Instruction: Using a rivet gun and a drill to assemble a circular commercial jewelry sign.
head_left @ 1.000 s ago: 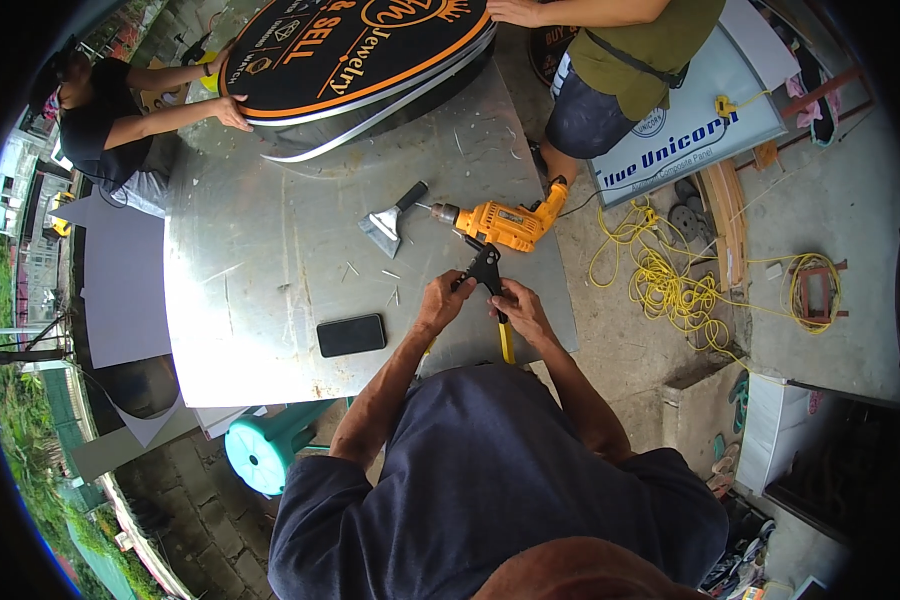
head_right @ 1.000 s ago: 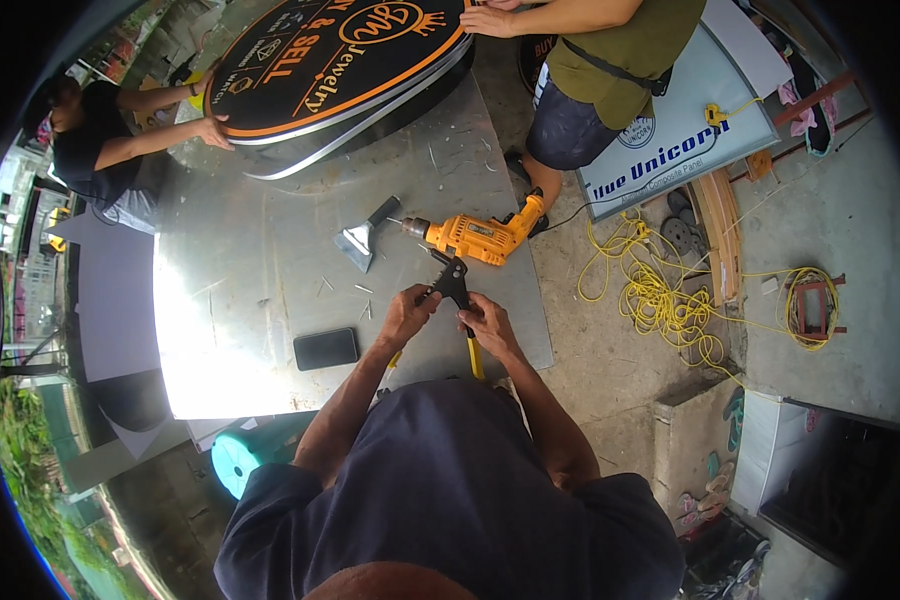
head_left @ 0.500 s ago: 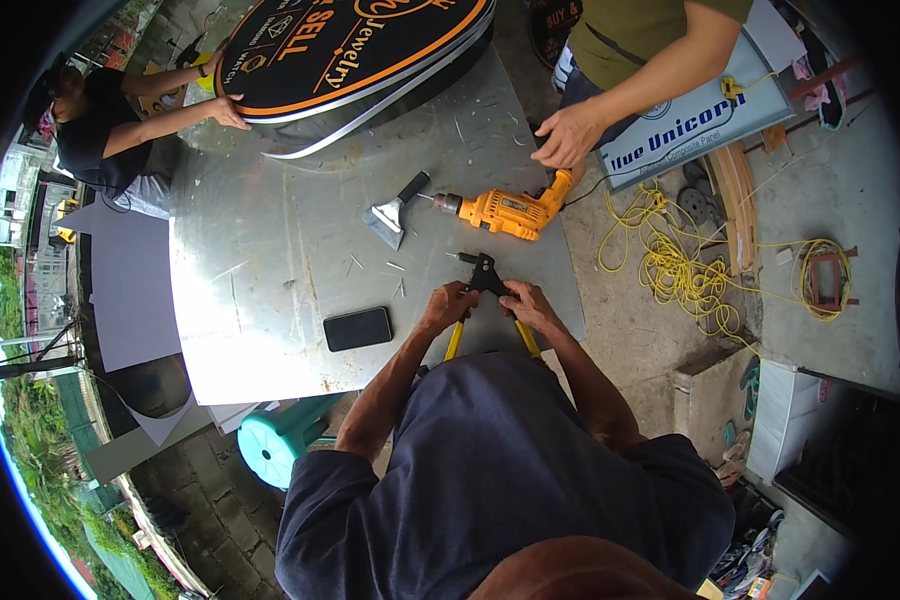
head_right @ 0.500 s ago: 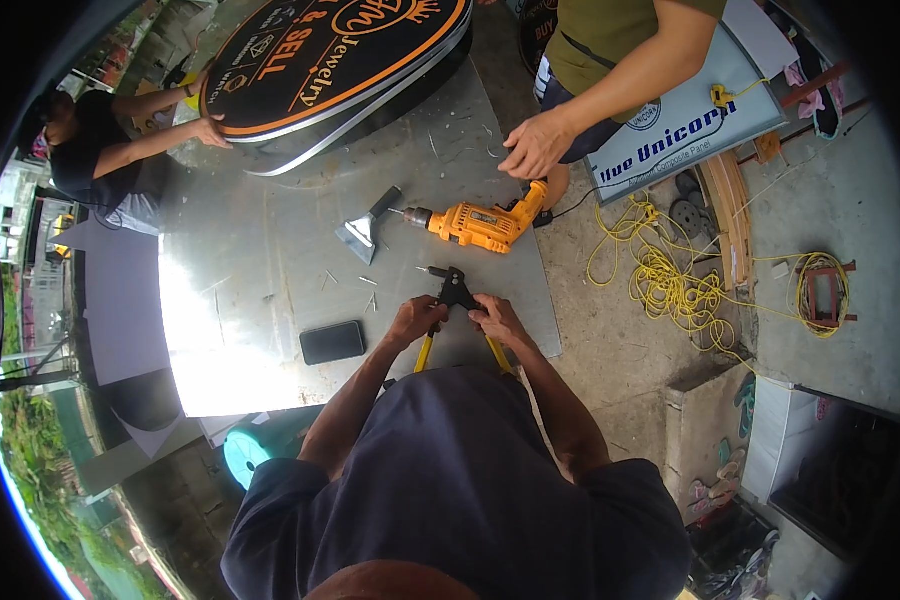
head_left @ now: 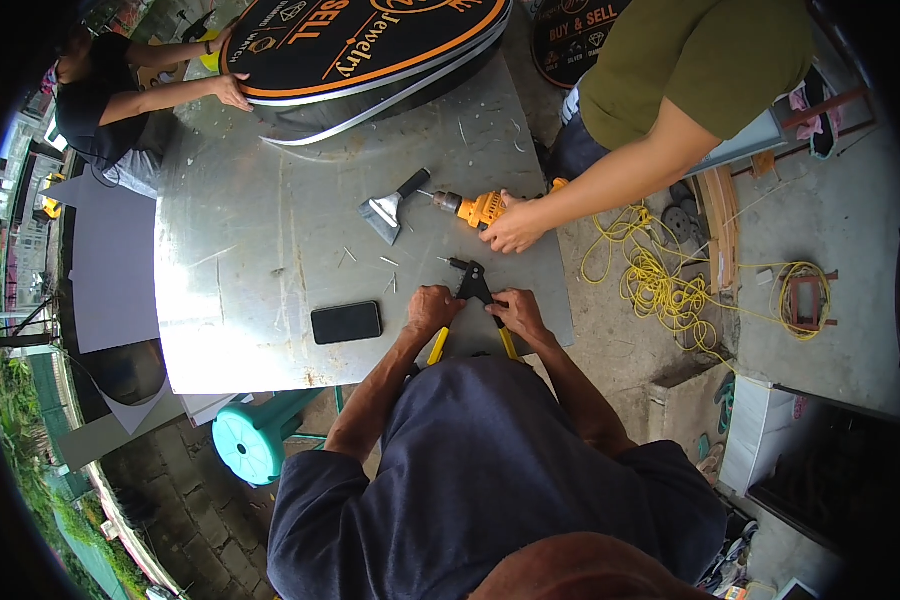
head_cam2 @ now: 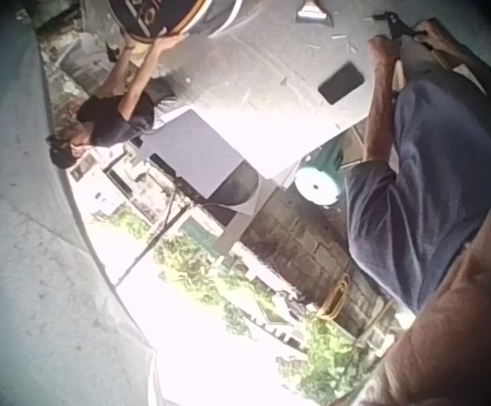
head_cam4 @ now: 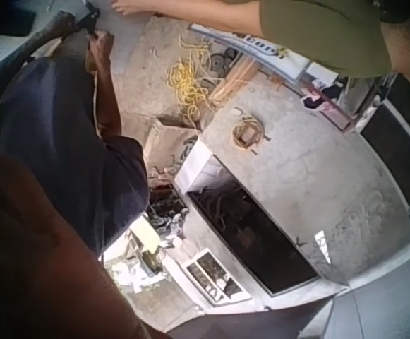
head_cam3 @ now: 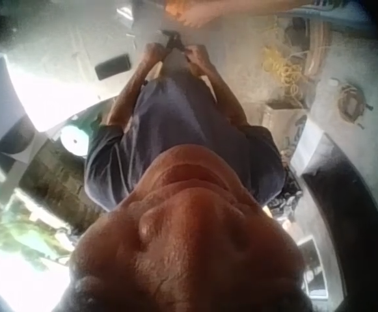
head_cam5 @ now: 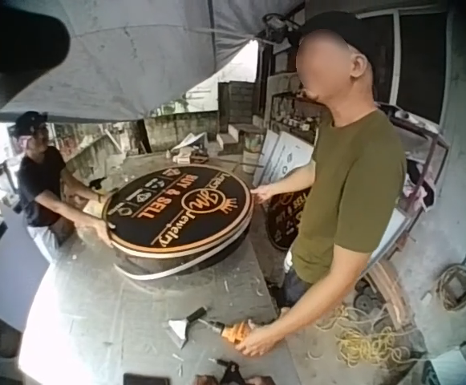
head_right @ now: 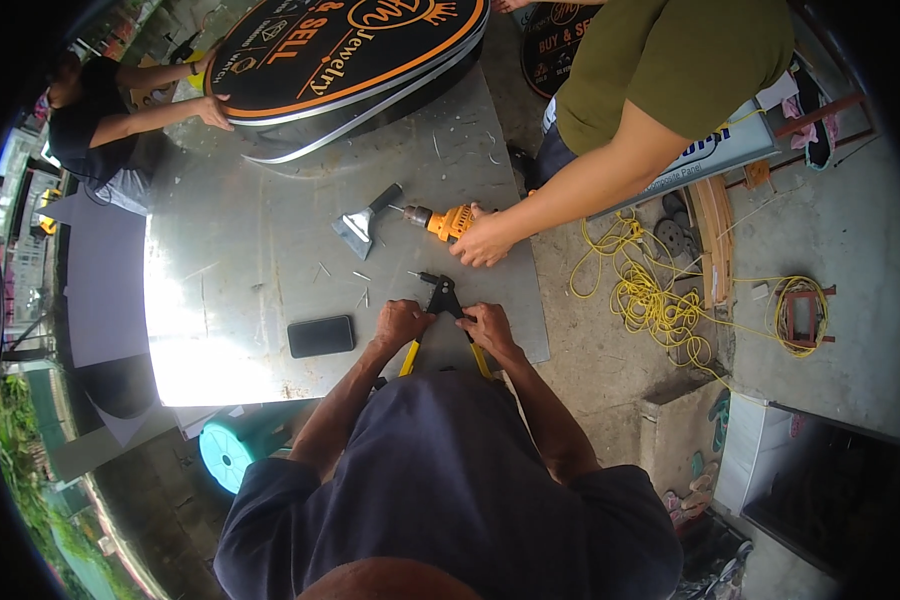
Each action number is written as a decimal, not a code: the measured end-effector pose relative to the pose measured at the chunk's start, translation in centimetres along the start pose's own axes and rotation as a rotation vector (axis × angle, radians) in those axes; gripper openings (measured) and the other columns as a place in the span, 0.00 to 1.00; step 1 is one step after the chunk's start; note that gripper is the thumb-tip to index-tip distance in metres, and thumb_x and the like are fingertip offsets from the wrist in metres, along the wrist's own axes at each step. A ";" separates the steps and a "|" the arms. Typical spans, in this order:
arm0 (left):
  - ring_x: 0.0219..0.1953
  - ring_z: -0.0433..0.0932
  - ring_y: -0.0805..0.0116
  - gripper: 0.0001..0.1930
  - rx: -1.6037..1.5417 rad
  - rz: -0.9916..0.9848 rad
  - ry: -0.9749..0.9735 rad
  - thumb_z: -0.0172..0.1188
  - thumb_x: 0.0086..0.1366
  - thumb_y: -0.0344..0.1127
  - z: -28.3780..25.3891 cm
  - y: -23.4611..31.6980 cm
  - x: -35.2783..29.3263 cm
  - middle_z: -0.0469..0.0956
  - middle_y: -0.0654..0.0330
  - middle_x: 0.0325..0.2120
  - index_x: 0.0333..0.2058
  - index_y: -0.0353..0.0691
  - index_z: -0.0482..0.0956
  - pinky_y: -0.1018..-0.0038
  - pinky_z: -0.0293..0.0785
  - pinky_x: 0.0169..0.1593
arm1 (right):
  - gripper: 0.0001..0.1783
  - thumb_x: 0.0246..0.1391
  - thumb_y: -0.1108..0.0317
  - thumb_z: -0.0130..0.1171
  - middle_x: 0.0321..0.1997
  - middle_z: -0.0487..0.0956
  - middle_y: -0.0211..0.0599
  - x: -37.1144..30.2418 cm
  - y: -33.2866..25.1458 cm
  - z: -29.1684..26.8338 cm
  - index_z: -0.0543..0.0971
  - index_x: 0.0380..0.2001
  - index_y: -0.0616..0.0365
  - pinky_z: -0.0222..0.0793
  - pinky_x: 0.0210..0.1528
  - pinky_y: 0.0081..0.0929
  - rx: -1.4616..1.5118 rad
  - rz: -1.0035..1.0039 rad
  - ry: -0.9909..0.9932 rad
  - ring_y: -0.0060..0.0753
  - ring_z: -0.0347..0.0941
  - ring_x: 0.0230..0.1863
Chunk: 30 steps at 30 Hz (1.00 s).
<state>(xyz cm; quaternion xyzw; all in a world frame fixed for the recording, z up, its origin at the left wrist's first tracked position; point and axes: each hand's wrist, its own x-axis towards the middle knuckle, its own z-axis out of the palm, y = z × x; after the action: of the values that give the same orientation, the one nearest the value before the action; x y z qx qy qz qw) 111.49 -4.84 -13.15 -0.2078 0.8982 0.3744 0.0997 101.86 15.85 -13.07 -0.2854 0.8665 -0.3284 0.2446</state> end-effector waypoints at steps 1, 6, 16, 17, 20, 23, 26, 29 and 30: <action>0.28 0.83 0.56 0.18 0.072 0.016 0.016 0.69 0.53 0.51 0.0 0.0 -0.1 0.82 0.54 0.21 0.26 0.40 0.85 0.64 0.79 0.37 | 0.22 0.45 0.62 0.72 0.39 0.83 0.50 -0.1 -0.1 0.0 0.83 0.42 0.65 0.75 0.44 0.32 -0.019 0.002 0.008 0.46 0.82 0.40; 0.31 0.84 0.54 0.18 -0.069 -0.024 0.014 0.69 0.53 0.52 0.0 -0.4 -0.5 0.83 0.54 0.24 0.28 0.42 0.85 0.62 0.79 0.38 | 0.22 0.47 0.63 0.72 0.39 0.84 0.48 -0.6 -0.3 0.0 0.83 0.43 0.64 0.75 0.43 0.31 0.063 0.011 0.038 0.42 0.82 0.39; 0.33 0.83 0.54 0.22 -0.163 0.018 -0.010 0.71 0.51 0.54 0.3 -1.3 -1.1 0.83 0.56 0.26 0.33 0.39 0.84 0.62 0.77 0.40 | 0.26 0.46 0.63 0.72 0.40 0.82 0.46 -1.6 -0.2 1.5 0.79 0.49 0.62 0.76 0.43 0.30 0.076 0.087 0.099 0.38 0.80 0.39; 0.33 0.83 0.54 0.22 -0.151 -0.014 -0.050 0.71 0.51 0.54 0.5 -1.3 -1.4 0.83 0.56 0.26 0.33 0.39 0.84 0.62 0.77 0.40 | 0.27 0.46 0.64 0.72 0.40 0.82 0.46 -2.2 -0.3 2.0 0.78 0.49 0.62 0.75 0.44 0.32 -0.011 0.055 0.126 0.40 0.80 0.40; 0.34 0.82 0.53 0.21 -0.186 0.017 -0.011 0.73 0.49 0.49 0.9 -1.3 -1.7 0.82 0.55 0.28 0.33 0.39 0.81 0.61 0.76 0.39 | 0.25 0.45 0.68 0.69 0.40 0.80 0.48 -2.4 -0.6 3.0 0.77 0.49 0.62 0.74 0.47 0.34 -0.089 0.004 0.226 0.44 0.78 0.43; 0.35 0.81 0.52 0.18 -0.200 0.033 0.082 0.72 0.48 0.45 1.5 -1.3 -2.1 0.80 0.53 0.28 0.32 0.38 0.80 0.60 0.75 0.39 | 0.25 0.43 0.70 0.66 0.44 0.78 0.51 -2.1 -1.0 3.3 0.77 0.48 0.64 0.73 0.49 0.38 -0.076 0.148 0.183 0.50 0.77 0.44; 0.35 0.81 0.50 0.16 -0.256 0.068 0.130 0.70 0.50 0.41 1.9 -1.4 -2.8 0.81 0.51 0.30 0.33 0.38 0.81 0.61 0.76 0.39 | 0.27 0.46 0.68 0.66 0.47 0.79 0.49 -2.0 -1.6 2.5 0.76 0.51 0.65 0.74 0.50 0.36 0.112 0.311 0.127 0.47 0.79 0.46; 0.34 0.82 0.50 0.15 -0.377 0.087 0.075 0.69 0.51 0.41 2.0 -1.7 -3.6 0.82 0.50 0.29 0.34 0.37 0.82 0.62 0.77 0.40 | 0.26 0.54 0.65 0.64 0.49 0.80 0.42 -2.3 -2.8 0.7 0.71 0.54 0.65 0.78 0.37 0.34 0.676 0.467 -0.081 0.40 0.82 0.42; 0.34 0.82 0.50 0.14 -0.368 0.112 0.079 0.68 0.52 0.39 1.9 -1.8 -3.9 0.82 0.49 0.29 0.33 0.36 0.83 0.63 0.77 0.40 | 0.26 0.54 0.65 0.64 0.49 0.80 0.42 -2.5 -3.2 0.2 0.71 0.54 0.65 0.78 0.37 0.34 0.670 0.465 -0.082 0.40 0.82 0.42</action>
<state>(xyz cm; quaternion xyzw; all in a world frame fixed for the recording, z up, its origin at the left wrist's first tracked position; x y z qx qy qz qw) 115.82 -3.42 -14.34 -0.1868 0.8278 0.5290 0.0038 104.83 15.41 -10.29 0.0007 0.7425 -0.5168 0.4261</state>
